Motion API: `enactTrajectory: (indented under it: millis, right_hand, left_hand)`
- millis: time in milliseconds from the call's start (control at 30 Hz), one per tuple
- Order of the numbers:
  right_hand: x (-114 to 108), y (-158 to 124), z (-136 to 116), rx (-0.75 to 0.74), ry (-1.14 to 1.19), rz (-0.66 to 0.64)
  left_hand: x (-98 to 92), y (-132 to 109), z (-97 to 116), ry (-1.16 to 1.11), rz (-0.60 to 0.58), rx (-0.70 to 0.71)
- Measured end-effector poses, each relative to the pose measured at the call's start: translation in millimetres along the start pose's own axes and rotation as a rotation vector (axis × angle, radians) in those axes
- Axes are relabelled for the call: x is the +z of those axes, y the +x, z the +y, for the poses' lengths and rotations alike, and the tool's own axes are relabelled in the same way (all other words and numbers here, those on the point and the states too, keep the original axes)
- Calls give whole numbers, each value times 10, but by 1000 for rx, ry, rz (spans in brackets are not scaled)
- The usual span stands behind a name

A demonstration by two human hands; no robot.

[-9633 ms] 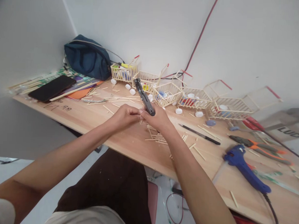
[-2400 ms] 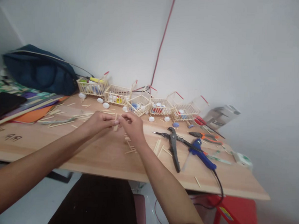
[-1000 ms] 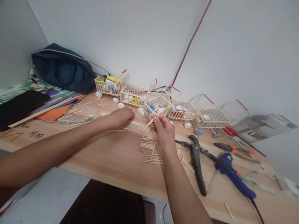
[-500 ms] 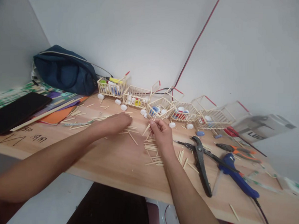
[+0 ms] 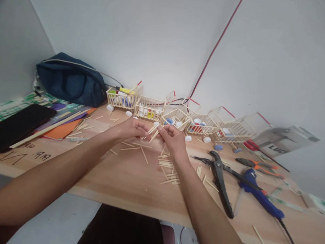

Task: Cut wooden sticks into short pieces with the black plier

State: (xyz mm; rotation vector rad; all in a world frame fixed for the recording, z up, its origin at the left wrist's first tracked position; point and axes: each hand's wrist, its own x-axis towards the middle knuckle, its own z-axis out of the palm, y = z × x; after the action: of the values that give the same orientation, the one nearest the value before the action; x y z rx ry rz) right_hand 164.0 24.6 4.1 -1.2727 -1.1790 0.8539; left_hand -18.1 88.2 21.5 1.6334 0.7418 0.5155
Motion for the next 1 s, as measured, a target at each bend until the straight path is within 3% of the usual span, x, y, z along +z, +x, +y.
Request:
enactTrajectory:
  millis: [233, 533, 1000]
  right_hand:
    - [58, -48, 53, 39, 37, 15]
    - [61, -52, 45, 12, 37, -13]
    - [53, -57, 57, 22, 38, -46]
  left_hand:
    - [87, 55, -72, -53, 13, -31]
    - [124, 27, -94, -149, -56, -94]
    - [101, 34, -82, -82, -5, -112]
